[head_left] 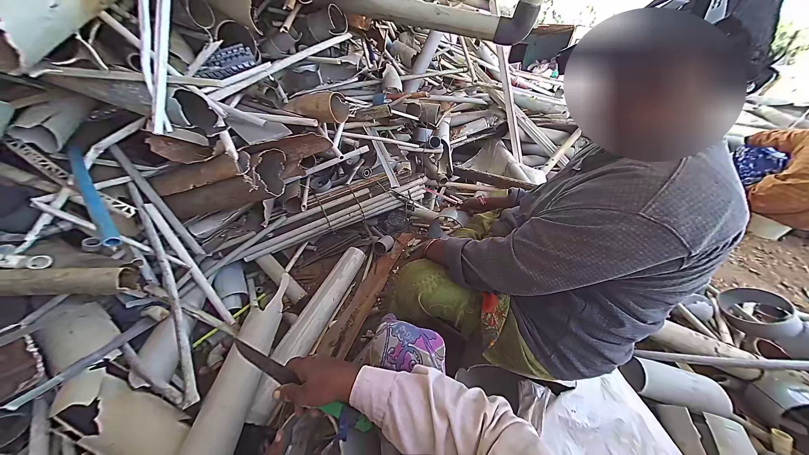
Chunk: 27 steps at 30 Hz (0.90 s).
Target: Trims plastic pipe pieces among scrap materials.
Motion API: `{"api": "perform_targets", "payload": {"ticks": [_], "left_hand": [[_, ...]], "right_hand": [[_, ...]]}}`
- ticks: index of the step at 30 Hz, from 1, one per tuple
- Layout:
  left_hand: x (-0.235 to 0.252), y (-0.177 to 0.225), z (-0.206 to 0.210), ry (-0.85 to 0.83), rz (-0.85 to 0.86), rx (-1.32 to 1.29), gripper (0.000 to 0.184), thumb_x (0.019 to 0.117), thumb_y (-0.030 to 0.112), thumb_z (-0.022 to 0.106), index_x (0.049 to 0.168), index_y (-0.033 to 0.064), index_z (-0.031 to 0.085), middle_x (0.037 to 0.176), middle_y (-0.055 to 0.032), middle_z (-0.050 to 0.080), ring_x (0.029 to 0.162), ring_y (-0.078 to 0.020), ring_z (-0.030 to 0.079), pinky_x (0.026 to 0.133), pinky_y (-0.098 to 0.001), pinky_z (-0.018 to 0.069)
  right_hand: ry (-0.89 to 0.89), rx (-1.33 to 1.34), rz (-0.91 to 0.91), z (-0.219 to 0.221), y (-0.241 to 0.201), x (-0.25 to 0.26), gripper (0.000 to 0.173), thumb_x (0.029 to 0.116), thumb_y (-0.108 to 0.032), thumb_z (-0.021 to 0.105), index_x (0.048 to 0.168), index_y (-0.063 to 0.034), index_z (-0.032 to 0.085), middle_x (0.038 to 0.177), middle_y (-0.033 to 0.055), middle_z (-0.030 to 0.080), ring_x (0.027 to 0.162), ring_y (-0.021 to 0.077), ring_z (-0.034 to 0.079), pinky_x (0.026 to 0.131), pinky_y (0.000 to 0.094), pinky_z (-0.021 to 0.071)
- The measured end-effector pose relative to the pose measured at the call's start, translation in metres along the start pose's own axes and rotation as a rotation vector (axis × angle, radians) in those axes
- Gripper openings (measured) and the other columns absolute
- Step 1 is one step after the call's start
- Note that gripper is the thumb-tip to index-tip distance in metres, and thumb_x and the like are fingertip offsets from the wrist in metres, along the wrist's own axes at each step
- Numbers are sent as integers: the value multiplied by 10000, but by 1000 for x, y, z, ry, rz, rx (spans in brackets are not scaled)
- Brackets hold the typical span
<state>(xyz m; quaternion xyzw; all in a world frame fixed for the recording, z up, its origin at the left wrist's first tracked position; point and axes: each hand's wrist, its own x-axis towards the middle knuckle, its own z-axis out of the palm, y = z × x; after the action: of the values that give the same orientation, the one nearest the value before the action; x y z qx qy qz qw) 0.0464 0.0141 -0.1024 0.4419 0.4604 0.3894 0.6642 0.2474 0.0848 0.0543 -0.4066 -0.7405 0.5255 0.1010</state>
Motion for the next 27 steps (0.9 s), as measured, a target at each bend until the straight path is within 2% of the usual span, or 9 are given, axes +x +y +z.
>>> {"api": "perform_targets", "payload": {"ticks": [2, 3, 5, 8, 11, 14, 19, 23, 27], "left_hand": [[4, -8, -8, -71, 62, -18, 518, 1085, 354, 302, 1460, 8, 392, 1291, -22, 631, 1167, -65, 610, 1029, -294, 492], [5, -12, -11, -91, 77, -14, 520, 1079, 357, 309, 1464, 16, 390, 1299, -11, 627, 1172, -59, 606, 1030, -291, 492], [5, -12, -11, -75, 60, -26, 499, 1082, 375, 334, 1440, 44, 440, 1263, 2, 655, 1144, -66, 627, 1012, -300, 509], [-7, 16, 15, -4, -37, 2, 468, 1085, 316, 235, 1428, 40, 393, 1190, 26, 631, 1066, -26, 618, 965, -271, 518], [-9, 17, 14, -38, -41, -43, 473, 1089, 312, 195, 1447, 69, 387, 1223, 40, 642, 1106, -29, 623, 990, -279, 520], [-12, 21, 21, 22, -44, -41, 433, 1096, 265, 172, 1400, 63, 404, 1137, 64, 649, 1030, 2, 633, 939, -246, 540], [-14, 25, 22, 45, -41, 11, 436, 1096, 233, 180, 1411, 16, 389, 1145, 36, 625, 1029, 7, 617, 944, -242, 525], [-16, 27, 24, 49, -56, 3, 453, 1099, 254, 169, 1417, 21, 391, 1157, 34, 634, 1032, 0, 625, 941, -243, 530], [-16, 27, 24, 60, -63, -17, 445, 1105, 269, 181, 1387, 33, 433, 1133, 33, 655, 1024, -11, 636, 940, -256, 535]], "right_hand": [[-8, -35, -14, 0, 0, 0, 398, 1116, -270, 482, 1330, 65, 509, 927, 216, 675, 744, 287, 662, 727, 453, 552], [-13, -47, -21, 1, 0, 0, 391, 1115, -261, 485, 1323, 69, 515, 934, 224, 676, 756, 296, 667, 738, 457, 553], [-25, -65, -27, 0, 0, -1, 390, 1113, -256, 492, 1320, 73, 522, 949, 236, 675, 784, 311, 672, 762, 471, 553], [-30, -95, -45, -1, -3, -3, 391, 1111, -244, 494, 1316, 87, 530, 982, 255, 673, 828, 331, 677, 796, 487, 551], [-29, -122, -58, -2, -3, -2, 397, 1108, -240, 501, 1316, 96, 537, 1059, 293, 659, 936, 383, 672, 878, 536, 523], [-21, -137, -60, -2, -4, -4, 393, 1108, -234, 500, 1307, 102, 544, 1074, 299, 659, 956, 390, 673, 885, 538, 523], [-18, -134, -63, -2, -2, -2, 387, 1107, -227, 502, 1301, 106, 544, 1071, 295, 659, 951, 379, 674, 890, 526, 525], [-7, -144, -74, -1, -2, -1, 391, 1099, -219, 519, 1307, 111, 548, 1131, 319, 647, 1034, 410, 659, 943, 556, 498], [-9, -137, -55, 0, -3, -2, 389, 1105, -224, 506, 1314, 102, 539, 1120, 309, 649, 1012, 404, 663, 922, 551, 510]]}}
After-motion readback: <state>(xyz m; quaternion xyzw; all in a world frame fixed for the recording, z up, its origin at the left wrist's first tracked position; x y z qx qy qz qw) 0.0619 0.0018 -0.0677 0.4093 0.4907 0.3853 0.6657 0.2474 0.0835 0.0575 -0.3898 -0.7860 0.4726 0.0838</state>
